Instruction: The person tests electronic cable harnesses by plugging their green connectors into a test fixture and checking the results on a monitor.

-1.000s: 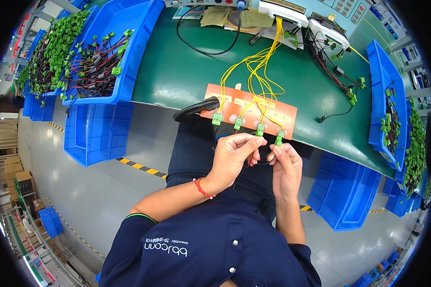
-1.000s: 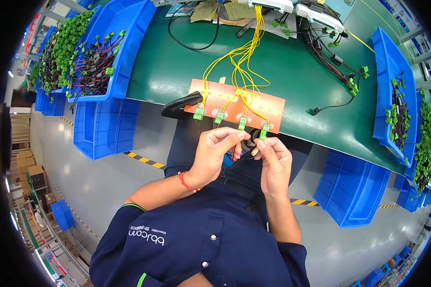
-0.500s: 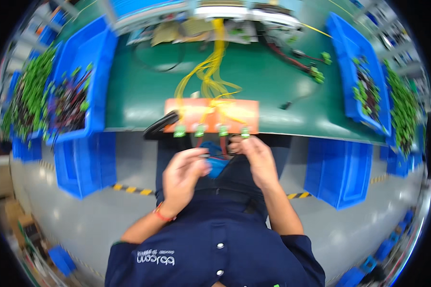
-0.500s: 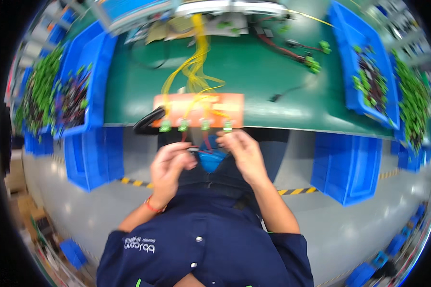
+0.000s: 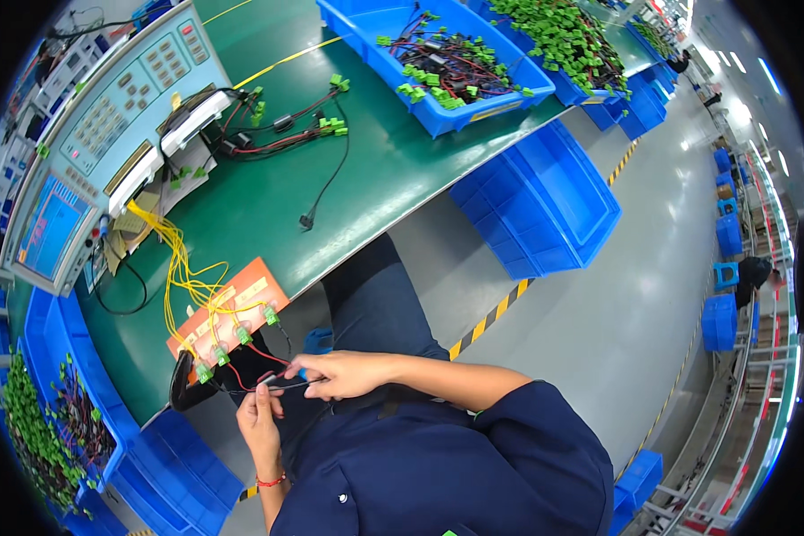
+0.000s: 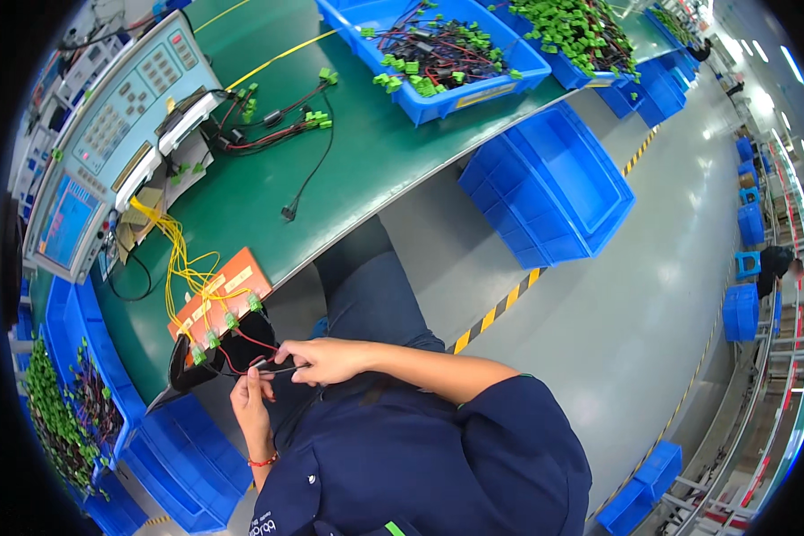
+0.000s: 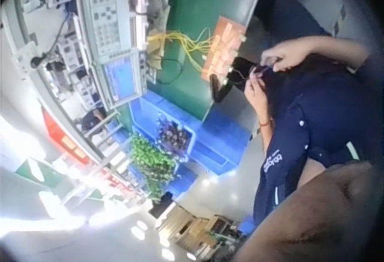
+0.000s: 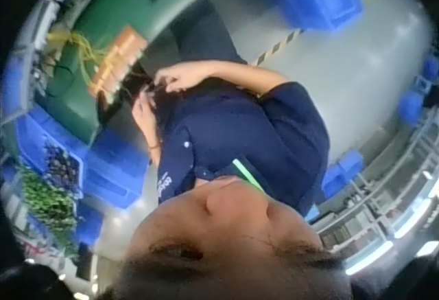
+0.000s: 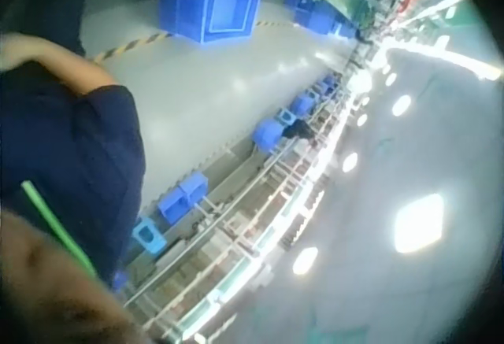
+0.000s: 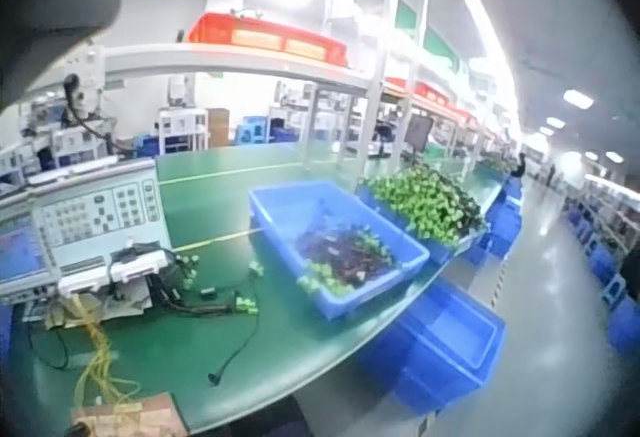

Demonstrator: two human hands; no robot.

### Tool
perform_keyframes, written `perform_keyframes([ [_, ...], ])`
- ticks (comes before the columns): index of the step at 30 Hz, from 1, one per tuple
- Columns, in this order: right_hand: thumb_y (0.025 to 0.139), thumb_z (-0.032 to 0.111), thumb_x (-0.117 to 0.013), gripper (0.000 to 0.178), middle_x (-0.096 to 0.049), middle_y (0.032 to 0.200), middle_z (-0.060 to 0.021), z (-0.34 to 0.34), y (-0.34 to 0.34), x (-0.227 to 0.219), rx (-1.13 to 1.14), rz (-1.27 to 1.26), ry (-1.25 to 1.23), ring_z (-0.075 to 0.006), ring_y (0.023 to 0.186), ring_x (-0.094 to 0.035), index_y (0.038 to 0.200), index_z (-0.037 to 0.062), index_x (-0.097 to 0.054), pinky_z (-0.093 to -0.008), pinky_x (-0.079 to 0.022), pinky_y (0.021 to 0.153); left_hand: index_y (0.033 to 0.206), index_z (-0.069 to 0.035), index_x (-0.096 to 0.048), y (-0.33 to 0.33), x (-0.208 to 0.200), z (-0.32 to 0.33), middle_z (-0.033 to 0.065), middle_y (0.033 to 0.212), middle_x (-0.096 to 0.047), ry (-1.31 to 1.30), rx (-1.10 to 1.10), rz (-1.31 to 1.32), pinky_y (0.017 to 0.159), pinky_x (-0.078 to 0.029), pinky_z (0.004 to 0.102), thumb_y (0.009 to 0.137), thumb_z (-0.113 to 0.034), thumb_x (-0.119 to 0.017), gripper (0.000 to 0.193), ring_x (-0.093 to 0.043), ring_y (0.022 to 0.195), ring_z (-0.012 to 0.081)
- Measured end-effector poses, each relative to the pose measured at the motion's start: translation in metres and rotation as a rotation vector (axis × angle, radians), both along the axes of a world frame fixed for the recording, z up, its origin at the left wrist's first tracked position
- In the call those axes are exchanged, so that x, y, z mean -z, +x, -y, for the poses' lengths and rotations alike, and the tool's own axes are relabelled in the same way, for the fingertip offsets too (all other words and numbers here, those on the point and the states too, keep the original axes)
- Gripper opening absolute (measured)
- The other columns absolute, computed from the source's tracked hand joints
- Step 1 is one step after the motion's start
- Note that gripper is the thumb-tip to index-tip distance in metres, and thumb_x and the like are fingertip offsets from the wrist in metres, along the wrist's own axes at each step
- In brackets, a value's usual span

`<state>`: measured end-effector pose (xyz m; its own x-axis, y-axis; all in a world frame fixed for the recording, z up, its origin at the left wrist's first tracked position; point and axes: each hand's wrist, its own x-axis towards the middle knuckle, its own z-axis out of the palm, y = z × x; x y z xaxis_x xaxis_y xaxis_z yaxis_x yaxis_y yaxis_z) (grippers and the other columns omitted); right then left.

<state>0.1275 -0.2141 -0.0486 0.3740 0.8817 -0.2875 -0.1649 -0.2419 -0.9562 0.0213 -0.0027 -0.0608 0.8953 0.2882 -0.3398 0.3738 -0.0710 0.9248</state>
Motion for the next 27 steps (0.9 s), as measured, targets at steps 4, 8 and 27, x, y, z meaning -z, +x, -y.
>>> perform_keyframes([
  [4,0.097,0.017,-0.053,0.028,-0.056,0.073,-0.0027,0.036,0.014,-0.033,0.078,-0.07,0.109,-0.0131,0.067,-0.055,0.121,0.0027,-0.05,-0.0314,-0.047,0.064,0.089,0.001,-0.065,0.005,0.0,-0.014,-0.0017,0.064,-0.053,0.095,-0.03,0.035,0.054,-0.036,0.0204,0.098,-0.025,-0.058,0.028,-0.045,0.057,0.0048],
  [8,0.096,0.018,-0.057,0.024,-0.064,0.088,-0.0064,0.045,0.024,-0.049,0.066,-0.321,0.452,-0.014,0.08,-0.061,0.112,-0.0002,-0.061,-0.0298,-0.051,0.074,0.106,0.0,-0.061,0.019,-0.018,-0.004,0.0008,0.085,-0.058,0.028,-0.15,0.185,0.065,-0.042,0.0197,0.096,-0.018,-0.061,0.021,-0.05,0.071,0.0051],
  [27,0.099,0.018,-0.053,0.028,-0.067,0.078,-0.0118,0.021,0.022,-0.033,0.165,-0.464,0.53,-0.0194,0.075,-0.067,0.108,-0.0054,-0.064,-0.0319,-0.052,0.076,0.109,0.003,-0.061,0.034,-0.057,-0.011,0.0089,0.092,-0.065,-0.503,-0.14,0.214,0.079,-0.048,0.0267,0.098,-0.014,-0.055,0.021,-0.06,0.083,0.014],
])
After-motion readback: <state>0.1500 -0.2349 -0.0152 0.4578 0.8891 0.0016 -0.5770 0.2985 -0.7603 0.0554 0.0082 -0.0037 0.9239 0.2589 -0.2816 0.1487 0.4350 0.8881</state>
